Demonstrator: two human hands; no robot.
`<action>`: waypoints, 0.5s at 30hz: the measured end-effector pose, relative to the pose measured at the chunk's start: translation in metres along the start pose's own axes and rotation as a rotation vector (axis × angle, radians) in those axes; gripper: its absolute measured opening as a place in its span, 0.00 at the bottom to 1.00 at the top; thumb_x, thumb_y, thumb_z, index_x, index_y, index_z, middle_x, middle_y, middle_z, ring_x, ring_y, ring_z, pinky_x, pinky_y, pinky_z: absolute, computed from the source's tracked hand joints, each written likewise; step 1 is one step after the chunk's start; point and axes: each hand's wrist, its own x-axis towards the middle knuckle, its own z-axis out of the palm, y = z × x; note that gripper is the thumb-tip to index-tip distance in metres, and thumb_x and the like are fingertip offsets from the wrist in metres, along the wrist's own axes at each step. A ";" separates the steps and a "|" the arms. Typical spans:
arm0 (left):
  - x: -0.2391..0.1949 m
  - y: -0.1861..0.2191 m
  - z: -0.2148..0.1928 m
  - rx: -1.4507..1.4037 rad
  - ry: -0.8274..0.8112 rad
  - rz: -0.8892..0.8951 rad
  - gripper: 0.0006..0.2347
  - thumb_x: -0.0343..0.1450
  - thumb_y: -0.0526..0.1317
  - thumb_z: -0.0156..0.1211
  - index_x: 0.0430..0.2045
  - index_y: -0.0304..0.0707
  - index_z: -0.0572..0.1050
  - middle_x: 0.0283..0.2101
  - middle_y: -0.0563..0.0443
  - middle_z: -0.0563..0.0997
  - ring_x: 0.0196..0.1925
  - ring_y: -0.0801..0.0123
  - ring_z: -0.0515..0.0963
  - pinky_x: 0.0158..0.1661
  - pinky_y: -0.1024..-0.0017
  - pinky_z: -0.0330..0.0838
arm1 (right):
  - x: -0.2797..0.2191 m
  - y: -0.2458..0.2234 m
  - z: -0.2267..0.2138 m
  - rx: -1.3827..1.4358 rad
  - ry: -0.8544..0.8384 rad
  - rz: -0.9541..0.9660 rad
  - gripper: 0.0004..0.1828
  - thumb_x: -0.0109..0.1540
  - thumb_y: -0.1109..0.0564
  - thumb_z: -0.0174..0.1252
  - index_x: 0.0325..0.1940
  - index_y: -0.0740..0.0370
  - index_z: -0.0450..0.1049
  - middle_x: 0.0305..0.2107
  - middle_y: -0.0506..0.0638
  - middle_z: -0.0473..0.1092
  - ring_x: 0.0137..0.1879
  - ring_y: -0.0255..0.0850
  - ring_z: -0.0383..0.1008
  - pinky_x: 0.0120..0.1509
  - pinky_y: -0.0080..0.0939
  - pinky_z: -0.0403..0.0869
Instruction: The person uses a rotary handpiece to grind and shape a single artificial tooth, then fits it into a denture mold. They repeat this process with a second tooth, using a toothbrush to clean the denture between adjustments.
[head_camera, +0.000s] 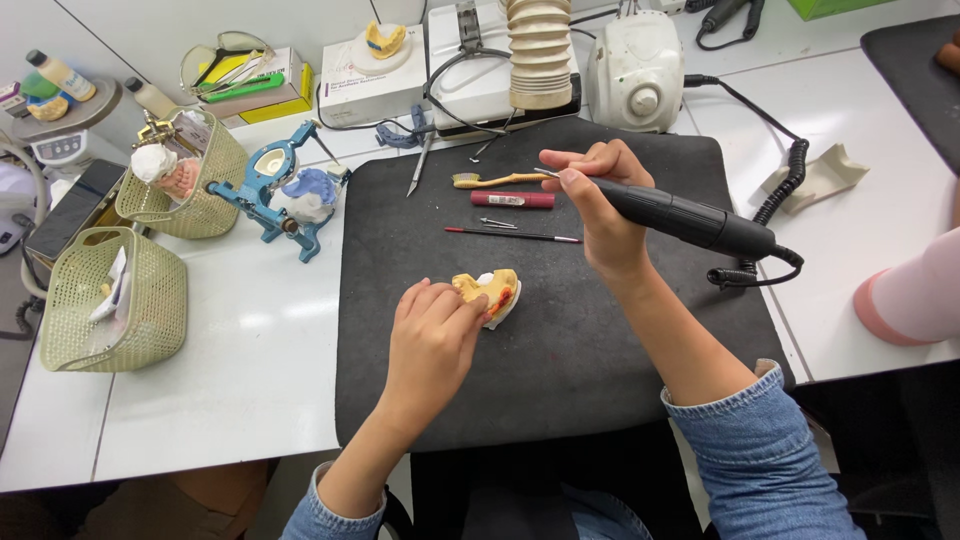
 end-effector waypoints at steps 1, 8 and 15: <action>-0.004 0.002 0.005 -0.019 0.025 -0.018 0.07 0.70 0.36 0.64 0.38 0.36 0.82 0.33 0.50 0.78 0.47 0.59 0.79 0.60 0.54 0.66 | 0.000 0.000 0.001 -0.021 -0.018 -0.015 0.07 0.68 0.69 0.56 0.38 0.64 0.67 0.35 0.50 0.70 0.59 0.49 0.80 0.60 0.41 0.84; -0.012 0.009 0.031 0.084 0.105 -0.042 0.06 0.71 0.37 0.65 0.38 0.36 0.82 0.34 0.51 0.79 0.50 0.59 0.79 0.61 0.54 0.64 | -0.004 0.000 0.007 -0.068 -0.066 -0.039 0.06 0.67 0.70 0.56 0.38 0.66 0.67 0.36 0.52 0.70 0.59 0.48 0.79 0.58 0.38 0.84; -0.015 0.012 0.036 0.206 0.131 0.002 0.07 0.71 0.37 0.66 0.39 0.36 0.83 0.33 0.53 0.79 0.50 0.64 0.79 0.57 0.58 0.63 | -0.005 0.003 0.006 -0.094 -0.097 -0.065 0.07 0.67 0.69 0.57 0.37 0.65 0.68 0.35 0.52 0.70 0.59 0.47 0.79 0.59 0.38 0.84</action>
